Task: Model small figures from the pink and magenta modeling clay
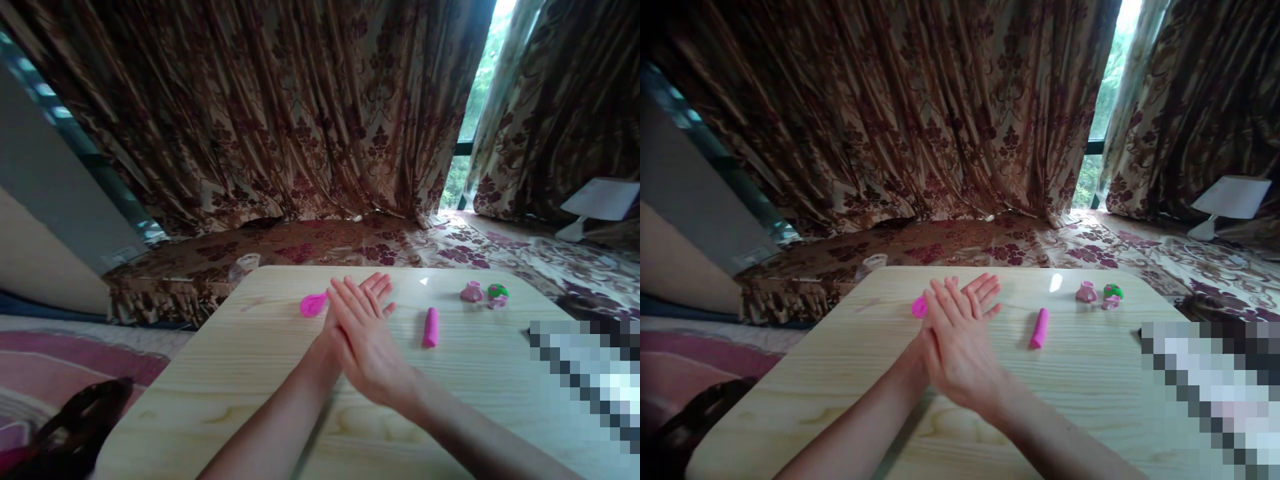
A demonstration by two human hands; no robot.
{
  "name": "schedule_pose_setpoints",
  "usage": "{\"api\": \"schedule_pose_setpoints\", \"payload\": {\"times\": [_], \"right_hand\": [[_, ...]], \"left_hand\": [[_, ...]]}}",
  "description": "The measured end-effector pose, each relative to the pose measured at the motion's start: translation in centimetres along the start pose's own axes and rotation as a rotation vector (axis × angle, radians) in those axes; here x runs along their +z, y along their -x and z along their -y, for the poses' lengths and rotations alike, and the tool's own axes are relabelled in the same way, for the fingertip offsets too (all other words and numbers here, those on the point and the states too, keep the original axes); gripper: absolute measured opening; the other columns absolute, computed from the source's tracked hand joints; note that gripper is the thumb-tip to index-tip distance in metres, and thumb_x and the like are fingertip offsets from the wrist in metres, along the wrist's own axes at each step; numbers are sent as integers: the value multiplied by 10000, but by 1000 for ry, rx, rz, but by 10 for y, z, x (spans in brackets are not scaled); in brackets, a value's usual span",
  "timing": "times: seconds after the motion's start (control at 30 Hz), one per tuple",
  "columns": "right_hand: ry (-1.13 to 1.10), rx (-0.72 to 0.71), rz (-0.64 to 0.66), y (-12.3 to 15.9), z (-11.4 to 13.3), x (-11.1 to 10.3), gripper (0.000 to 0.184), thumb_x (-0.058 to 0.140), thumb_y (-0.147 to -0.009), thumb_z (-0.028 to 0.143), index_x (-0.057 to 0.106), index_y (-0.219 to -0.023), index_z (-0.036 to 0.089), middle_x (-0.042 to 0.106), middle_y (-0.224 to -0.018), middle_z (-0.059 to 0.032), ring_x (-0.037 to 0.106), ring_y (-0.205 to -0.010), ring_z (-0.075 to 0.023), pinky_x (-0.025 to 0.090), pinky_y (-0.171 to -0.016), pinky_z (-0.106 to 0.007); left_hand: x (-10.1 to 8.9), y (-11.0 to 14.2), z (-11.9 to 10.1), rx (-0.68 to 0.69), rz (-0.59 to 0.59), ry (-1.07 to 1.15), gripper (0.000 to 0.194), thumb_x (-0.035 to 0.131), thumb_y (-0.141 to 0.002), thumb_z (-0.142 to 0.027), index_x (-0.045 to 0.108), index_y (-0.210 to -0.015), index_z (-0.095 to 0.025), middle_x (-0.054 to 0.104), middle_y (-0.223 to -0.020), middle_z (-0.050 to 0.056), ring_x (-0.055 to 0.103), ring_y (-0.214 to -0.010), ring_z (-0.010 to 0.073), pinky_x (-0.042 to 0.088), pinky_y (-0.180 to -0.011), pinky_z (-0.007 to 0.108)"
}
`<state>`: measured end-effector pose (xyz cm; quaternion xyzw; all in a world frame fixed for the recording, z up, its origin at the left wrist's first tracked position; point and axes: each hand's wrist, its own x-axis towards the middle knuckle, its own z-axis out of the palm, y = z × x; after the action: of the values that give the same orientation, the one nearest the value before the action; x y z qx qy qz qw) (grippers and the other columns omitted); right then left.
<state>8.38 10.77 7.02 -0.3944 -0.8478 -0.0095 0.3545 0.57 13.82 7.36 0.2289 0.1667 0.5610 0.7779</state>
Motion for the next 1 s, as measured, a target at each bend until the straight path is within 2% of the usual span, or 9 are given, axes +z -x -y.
{"api": "schedule_pose_setpoints", "payload": {"times": [0.07,0.13,0.23,0.37,0.53,0.67,0.77,0.87,1.0], "right_hand": [[3,91,-81,-8,-4,2,514,348,-887,269,293,-1385,155,267,-1461,-78,129,-1368,-243,168,-1089,-500],[23,139,-87,-9,-10,5,501,315,-906,287,295,-1381,132,254,-1464,-96,142,-1367,-238,166,-1089,-500],[29,10,9,3,0,5,494,305,-912,275,283,-1387,141,227,-1474,-86,145,-1368,-221,155,-1097,-484],[2,-71,51,5,19,6,544,365,-888,300,254,-1400,153,189,-1487,-62,114,-1373,-228,135,-1106,-479],[42,94,-54,-9,-3,11,494,297,-908,280,309,-1373,115,260,-1462,-94,147,-1366,-223,163,-1092,-495],[33,-59,44,8,11,7,510,324,-894,239,276,-1390,129,217,-1478,-79,134,-1369,-222,149,-1101,-484],[6,-97,38,4,25,4,545,371,-875,269,262,-1397,157,200,-1485,-64,109,-1373,-232,150,-1098,-491],[21,-6,-54,-12,11,2,521,338,-894,296,264,-1393,167,222,-1478,-72,103,-1375,-228,161,-1087,-508],[70,28,-27,-4,-11,0,496,300,-917,307,287,-1380,131,241,-1469,-97,137,-1369,-225,155,-1090,-503]], "left_hand": [[2,6,4,-31,43,17,429,288,-892,-361,449,-1283,-287,441,-1371,-7,361,-1290,198,302,-1046,367],[-1,10,0,-83,85,47,453,309,-887,-379,482,-1260,-188,447,-1365,60,382,-1275,233,311,-1040,389],[-10,11,-15,-75,110,100,503,317,-884,-410,492,-1229,-89,430,-1368,133,363,-1285,243,287,-1054,385],[-13,12,-15,-31,141,114,497,283,-896,-434,502,-1219,-126,399,-1395,107,316,-1312,235,254,-1063,403],[-10,18,-4,-120,146,127,481,289,-898,-422,511,-1216,-137,416,-1387,80,337,-1301,215,254,-1072,339],[-13,16,-20,-99,83,103,557,312,-885,-433,422,-1285,-62,393,-1389,155,307,-1316,234,235,-1084,376],[-7,17,-18,-87,135,95,516,268,-899,-417,390,-1324,-151,365,-1420,86,254,-1341,221,201,-1095,416],[0,21,-8,-77,154,109,429,285,-900,-373,460,-1270,-246,395,-1404,-12,263,-1339,183,241,-1088,354],[0,21,-13,-129,127,122,454,323,-883,-395,541,-1174,-124,488,-1324,97,372,-1281,227,317,-1043,348]]}}
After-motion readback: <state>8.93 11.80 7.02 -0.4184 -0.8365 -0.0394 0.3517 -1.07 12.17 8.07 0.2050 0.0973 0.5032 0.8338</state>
